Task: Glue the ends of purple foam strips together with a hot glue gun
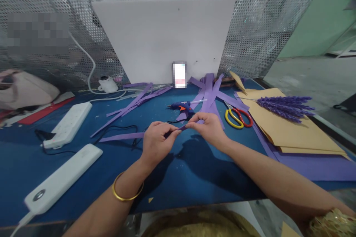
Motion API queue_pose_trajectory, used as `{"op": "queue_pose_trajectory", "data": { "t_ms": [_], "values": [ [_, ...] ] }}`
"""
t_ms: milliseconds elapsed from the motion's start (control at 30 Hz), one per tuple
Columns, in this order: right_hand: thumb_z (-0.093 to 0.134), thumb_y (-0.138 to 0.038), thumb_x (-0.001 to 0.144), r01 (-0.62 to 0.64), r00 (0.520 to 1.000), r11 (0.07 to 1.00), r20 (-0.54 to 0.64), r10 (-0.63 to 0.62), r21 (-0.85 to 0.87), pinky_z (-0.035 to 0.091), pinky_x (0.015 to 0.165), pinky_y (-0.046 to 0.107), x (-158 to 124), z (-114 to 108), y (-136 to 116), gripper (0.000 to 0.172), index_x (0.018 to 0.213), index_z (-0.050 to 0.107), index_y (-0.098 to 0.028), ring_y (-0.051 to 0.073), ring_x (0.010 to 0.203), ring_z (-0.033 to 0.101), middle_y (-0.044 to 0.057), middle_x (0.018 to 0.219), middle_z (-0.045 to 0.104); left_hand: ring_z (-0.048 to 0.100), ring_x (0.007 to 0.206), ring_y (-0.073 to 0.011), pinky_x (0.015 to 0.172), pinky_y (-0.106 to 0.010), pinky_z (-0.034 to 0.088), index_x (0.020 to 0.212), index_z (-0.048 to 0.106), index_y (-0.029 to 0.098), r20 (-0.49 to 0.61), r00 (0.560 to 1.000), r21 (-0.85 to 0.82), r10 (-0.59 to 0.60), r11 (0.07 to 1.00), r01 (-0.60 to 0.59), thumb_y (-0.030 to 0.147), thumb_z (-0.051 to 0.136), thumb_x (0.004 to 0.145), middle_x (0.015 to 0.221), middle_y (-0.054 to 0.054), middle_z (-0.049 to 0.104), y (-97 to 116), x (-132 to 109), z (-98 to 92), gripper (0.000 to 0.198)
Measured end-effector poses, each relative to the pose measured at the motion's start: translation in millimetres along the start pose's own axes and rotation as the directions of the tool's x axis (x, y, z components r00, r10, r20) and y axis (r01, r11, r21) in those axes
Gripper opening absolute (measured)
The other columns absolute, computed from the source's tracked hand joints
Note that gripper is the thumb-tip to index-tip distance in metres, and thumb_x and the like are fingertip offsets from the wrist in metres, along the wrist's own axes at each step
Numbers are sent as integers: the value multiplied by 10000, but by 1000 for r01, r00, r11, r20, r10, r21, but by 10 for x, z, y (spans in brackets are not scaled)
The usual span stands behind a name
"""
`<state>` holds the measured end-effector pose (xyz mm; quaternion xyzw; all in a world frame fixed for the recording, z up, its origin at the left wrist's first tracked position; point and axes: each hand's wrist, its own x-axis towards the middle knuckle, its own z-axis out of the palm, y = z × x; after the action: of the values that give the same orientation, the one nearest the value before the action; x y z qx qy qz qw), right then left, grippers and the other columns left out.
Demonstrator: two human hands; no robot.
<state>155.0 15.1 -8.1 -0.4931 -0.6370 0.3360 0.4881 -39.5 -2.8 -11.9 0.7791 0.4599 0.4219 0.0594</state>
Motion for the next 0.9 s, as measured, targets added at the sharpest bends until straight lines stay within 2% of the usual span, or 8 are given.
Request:
{"op": "queue_pose_trajectory", "data": {
  "t_ms": [167, 367, 467, 567, 700, 767, 833, 900],
  "values": [
    [696, -223, 792, 35, 995, 999, 91, -34, -15, 437, 599, 282, 68, -68, 20, 88, 720, 748, -224, 149, 639, 611, -19, 659, 707, 653, 730, -197, 789, -365, 483, 722, 726, 246, 1, 999, 4, -47, 999, 47, 270, 695, 830, 706, 9, 749, 0, -7, -4, 115],
    [762, -268, 732, -1, 1000, 1000, -16, 1, -19, 427, 573, 276, 74, -87, 22, 113, 641, 718, -216, 142, 613, 576, -12, 651, 693, 643, 691, -185, 814, -368, 482, 710, 723, 242, 8, 998, -15, -60, 998, 60, 259, 692, 832, 681, 14, 734, 15, 11, -3, 127],
    [733, -301, 742, -5, 1000, 999, 22, 4, 44, 394, 535, 265, 78, -101, 22, 133, 654, 720, -201, 127, 576, 525, -11, 615, 657, 644, 706, -188, 786, -355, 479, 710, 731, 241, -8, 996, -24, -89, 996, 89, 261, 694, 826, 684, 9, 733, 14, 19, -12, 123],
    [700, -368, 769, -72, 996, 987, 70, 62, 147, 378, 520, 260, 99, -114, 29, 191, 725, 754, -190, 116, 549, 502, -10, 600, 644, 647, 725, -189, 762, -338, 472, 716, 741, 237, -16, 994, -32, -108, 994, 108, 265, 697, 820, 706, 5, 740, 7, 20, -21, 116],
    [666, -407, 799, -75, 997, 950, -2, 80, 304, 509, 719, 309, 138, -111, 39, 242, 781, 777, -194, 173, 736, 663, 40, 764, 753, 649, 735, -189, 745, -324, 462, 721, 748, 230, -31, 992, -39, -123, 992, 122, 273, 696, 818, 716, 0, 740, 0, 19, -28, 118],
    [628, -434, 828, -54, 997, 940, -28, 68, 337, 522, 811, 345, 148, -103, 35, 284, 776, 772, -195, 198, 815, 694, 57, 803, 768, 649, 738, -189, 737, -318, 460, 727, 754, 232, -39, 990, -40, -133, 991, 131, 273, 690, 821, 720, -2, 739, -1, 19, -32, 121],
    [623, -439, 832, -45, 999, 950, 5, 46, 310, 517, 807, 345, 141, -95, 21, 286, 772, 767, -199, 200, 820, 689, 53, 798, 761, 646, 731, -186, 735, -315, 460, 735, 761, 237, -37, 990, -43, -136, 990, 135, 273, 683, 826, 716, 1, 736, 0, 18, -36, 125],
    [688, -395, 776, -27, 998, 966, 59, 12, 257, 499, 747, 318, 120, -89, 3, 204, 763, 758, -204, 186, 774, 658, 29, 758, 739, 645, 726, -185, 739, -314, 461, 745, 767, 241, -30, 990, -45, -136, 990, 135, 274, 680, 830, 712, 2, 735, 2, 17, -38, 126]
  ]
}}
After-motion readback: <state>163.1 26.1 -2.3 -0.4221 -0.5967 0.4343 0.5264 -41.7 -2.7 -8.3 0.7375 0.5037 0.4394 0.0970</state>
